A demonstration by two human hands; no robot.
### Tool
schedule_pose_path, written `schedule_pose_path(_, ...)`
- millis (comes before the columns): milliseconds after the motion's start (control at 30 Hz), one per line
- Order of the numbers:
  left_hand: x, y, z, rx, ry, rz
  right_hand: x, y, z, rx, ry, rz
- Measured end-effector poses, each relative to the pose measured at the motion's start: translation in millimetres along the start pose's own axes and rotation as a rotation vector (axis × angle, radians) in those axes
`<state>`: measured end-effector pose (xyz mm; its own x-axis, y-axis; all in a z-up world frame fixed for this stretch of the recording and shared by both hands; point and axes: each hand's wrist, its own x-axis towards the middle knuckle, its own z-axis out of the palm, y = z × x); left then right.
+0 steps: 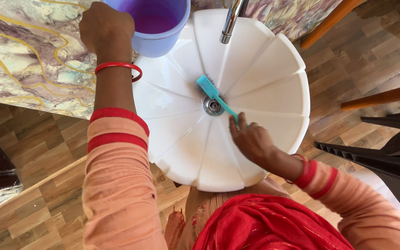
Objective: The person cleans a white, flower-shaped sink using a blue brush and rinsing with water from a purple mug.
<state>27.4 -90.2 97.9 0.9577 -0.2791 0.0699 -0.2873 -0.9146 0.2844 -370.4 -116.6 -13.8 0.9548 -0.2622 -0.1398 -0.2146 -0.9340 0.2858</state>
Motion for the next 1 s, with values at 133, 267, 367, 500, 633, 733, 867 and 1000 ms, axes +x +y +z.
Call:
schedule_pose_path(133,0,-2,4,-0.026,0.063,0.020,-61,38,-33,0.110,-0.261,0.009)
schedule_pose_path(267,0,-3,7,0.003,0.017,0.010,-77,54,-43,0.149,-0.418,0.209)
schedule_pose_path(367,1,-2,6,-0.006,-0.007,-0.028,-48,32,-19,0.042,-0.038,0.092)
schedule_pose_path(500,-1,-2,6,-0.010,0.069,0.028,-13,12,-11,0.015,-0.011,0.123)
schedule_pose_path(633,0,-3,6,-0.010,0.074,0.023,-56,22,-29,0.119,-0.187,0.115)
schedule_pose_path(733,1,-3,8,0.002,0.063,0.011,-58,14,-21,0.000,-0.204,0.102)
schedule_pose_path(867,-1,-3,5,-0.009,0.066,0.005,0,15,11,-0.030,0.067,0.142)
schedule_pose_path(1000,-6,0,-2,-0.001,0.035,-0.015,16,11,24,-0.047,0.095,0.219)
